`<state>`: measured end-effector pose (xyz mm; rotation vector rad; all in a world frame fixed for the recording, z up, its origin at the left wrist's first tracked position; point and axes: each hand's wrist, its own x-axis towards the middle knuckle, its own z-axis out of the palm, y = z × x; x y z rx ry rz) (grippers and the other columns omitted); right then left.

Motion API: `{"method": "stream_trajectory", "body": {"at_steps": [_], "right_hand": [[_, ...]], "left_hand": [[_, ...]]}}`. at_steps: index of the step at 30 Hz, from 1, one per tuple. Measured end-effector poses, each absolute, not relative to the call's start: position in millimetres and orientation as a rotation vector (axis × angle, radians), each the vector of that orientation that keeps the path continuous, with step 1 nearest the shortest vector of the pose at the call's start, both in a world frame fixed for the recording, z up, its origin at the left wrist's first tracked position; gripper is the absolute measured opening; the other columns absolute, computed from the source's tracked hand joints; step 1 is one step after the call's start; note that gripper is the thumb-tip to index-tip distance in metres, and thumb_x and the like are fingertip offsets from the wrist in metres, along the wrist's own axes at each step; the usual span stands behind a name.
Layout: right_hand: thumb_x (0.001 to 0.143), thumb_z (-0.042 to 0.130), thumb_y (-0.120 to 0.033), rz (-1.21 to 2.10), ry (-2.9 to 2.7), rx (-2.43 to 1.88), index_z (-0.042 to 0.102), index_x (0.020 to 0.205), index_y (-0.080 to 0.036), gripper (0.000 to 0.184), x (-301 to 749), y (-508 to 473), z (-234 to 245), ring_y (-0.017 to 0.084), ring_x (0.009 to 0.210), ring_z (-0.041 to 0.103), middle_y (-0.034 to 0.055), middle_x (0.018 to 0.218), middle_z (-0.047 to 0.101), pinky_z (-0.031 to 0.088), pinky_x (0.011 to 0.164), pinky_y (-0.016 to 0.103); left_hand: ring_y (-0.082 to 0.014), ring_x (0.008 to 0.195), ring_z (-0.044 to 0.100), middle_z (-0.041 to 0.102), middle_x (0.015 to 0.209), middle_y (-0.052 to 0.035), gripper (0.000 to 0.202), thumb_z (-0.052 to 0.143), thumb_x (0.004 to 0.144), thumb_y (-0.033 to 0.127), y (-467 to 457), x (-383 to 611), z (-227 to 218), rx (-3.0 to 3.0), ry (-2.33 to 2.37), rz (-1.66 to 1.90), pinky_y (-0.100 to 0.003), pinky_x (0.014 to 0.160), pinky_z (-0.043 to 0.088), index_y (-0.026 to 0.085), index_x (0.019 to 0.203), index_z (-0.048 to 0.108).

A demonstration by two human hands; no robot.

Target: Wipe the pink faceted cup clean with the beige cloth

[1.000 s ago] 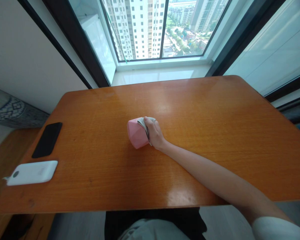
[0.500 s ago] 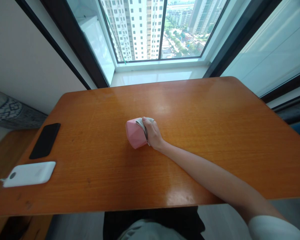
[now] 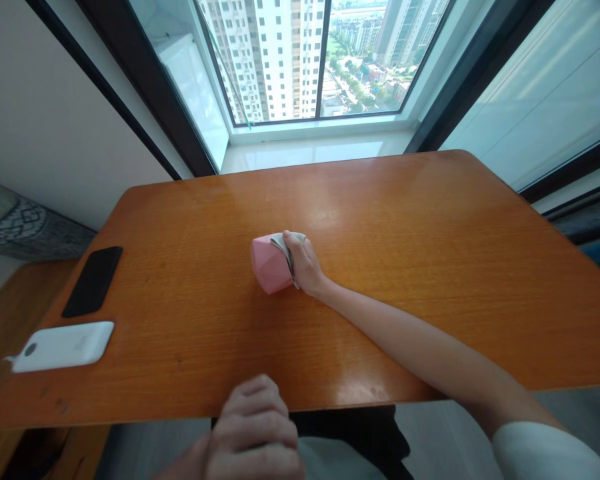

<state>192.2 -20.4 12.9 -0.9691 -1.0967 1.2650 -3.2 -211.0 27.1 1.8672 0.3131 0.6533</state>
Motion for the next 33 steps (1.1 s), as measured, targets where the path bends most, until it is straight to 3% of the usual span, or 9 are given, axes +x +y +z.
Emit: {"method": "stream_trajectory", "body": {"at_steps": [2, 4, 8, 11, 15, 20, 24, 30, 33], "right_hand": [[0.098, 0.065, -0.079, 1.265, -1.054, -0.983, 0.040, 0.068, -0.027, 0.065, 193, -19, 14, 0.013, 0.063, 0.033, -0.0047, 0.065, 0.036, 0.029, 0.059, 0.031], [0.096, 0.066, -0.079, 1.294, -1.007, -0.984, 0.042, 0.067, -0.027, 0.064, 194, -18, 15, 0.014, 0.063, 0.034, -0.0044, 0.066, 0.038, 0.029, 0.058, 0.031], [0.096, 0.067, -0.075, 1.353, -0.911, -0.934, 0.053, 0.068, -0.025, 0.059, 194, -15, 16, 0.014, 0.064, 0.039, -0.0033, 0.067, 0.046, 0.034, 0.059, 0.030], [0.096, 0.070, -0.071, 1.355, -0.861, -0.922, 0.055, 0.068, -0.024, 0.056, 194, -14, 13, 0.014, 0.064, 0.039, -0.0033, 0.068, 0.048, 0.035, 0.060, 0.030], [0.098, 0.068, -0.072, 1.395, -0.859, -0.943, 0.056, 0.070, -0.024, 0.056, 194, -13, 10, 0.014, 0.063, 0.039, -0.0036, 0.067, 0.048, 0.034, 0.059, 0.031], [0.096, 0.067, -0.075, 1.396, -0.865, -0.940, 0.055, 0.071, -0.024, 0.058, 195, -13, 8, 0.014, 0.064, 0.038, -0.0032, 0.069, 0.049, 0.035, 0.059, 0.030], [0.096, 0.066, -0.079, 1.349, -0.908, -0.942, 0.053, 0.069, -0.025, 0.062, 193, -18, 12, 0.014, 0.064, 0.039, -0.0029, 0.068, 0.048, 0.035, 0.058, 0.030], [0.093, 0.068, -0.082, 1.314, -0.958, -0.945, 0.063, 0.072, -0.023, 0.064, 191, -24, 20, 0.014, 0.061, 0.045, -0.0014, 0.067, 0.053, 0.038, 0.057, 0.029], [0.094, 0.069, -0.081, 1.320, -0.929, -0.954, 0.061, 0.070, -0.023, 0.063, 192, -22, 20, 0.013, 0.060, 0.046, -0.0017, 0.065, 0.054, 0.039, 0.057, 0.029]], "left_hand": [[-0.0295, 0.099, 0.077, 0.080, 0.106, -0.0111, 0.036, 0.048, 0.117, 0.040, -162, -5, 33, 2.331, 0.439, 1.281, -0.051, 0.087, 0.064, 0.024, 0.138, 0.074], [-0.0296, 0.120, 0.075, 0.080, 0.122, -0.0097, 0.033, 0.062, 0.110, 0.040, -103, -2, 35, 2.666, 0.526, 1.608, -0.050, 0.104, 0.063, 0.029, 0.139, 0.072], [-0.0396, 0.153, 0.062, 0.064, 0.162, -0.0158, 0.094, 0.081, 0.092, 0.081, -4, -1, 20, 2.930, 0.564, 1.411, -0.065, 0.131, 0.048, 0.035, 0.168, 0.050], [-0.0421, 0.161, 0.055, 0.055, 0.172, -0.0221, 0.125, 0.090, 0.079, 0.087, 23, -7, 2, 2.959, 0.460, 1.317, -0.066, 0.134, 0.046, 0.032, 0.178, 0.036], [-0.0407, 0.163, 0.054, 0.050, 0.177, -0.0200, 0.121, 0.100, 0.078, 0.073, 19, -19, -8, 2.976, 0.429, 1.308, -0.064, 0.132, 0.053, 0.038, 0.176, 0.039], [-0.0399, 0.160, 0.059, 0.054, 0.171, -0.0161, 0.103, 0.103, 0.082, 0.057, 13, -21, -5, 2.911, 0.527, 1.241, -0.064, 0.127, 0.059, 0.041, 0.166, 0.047], [-0.0407, 0.154, 0.063, 0.057, 0.167, -0.0160, 0.108, 0.105, 0.077, 0.061, 10, -14, -5, 2.730, 0.579, 1.256, -0.065, 0.126, 0.058, 0.041, 0.165, 0.047], [-0.0371, 0.132, 0.073, 0.067, 0.151, -0.0168, 0.115, 0.100, 0.073, 0.072, 4, -3, -10, 2.298, 0.719, 1.208, -0.054, 0.112, 0.064, 0.030, 0.166, 0.048], [-0.0385, 0.135, 0.072, 0.065, 0.155, -0.0177, 0.121, 0.100, 0.072, 0.074, 5, -5, -13, 2.324, 0.726, 1.186, -0.056, 0.115, 0.062, 0.030, 0.170, 0.045]]}}
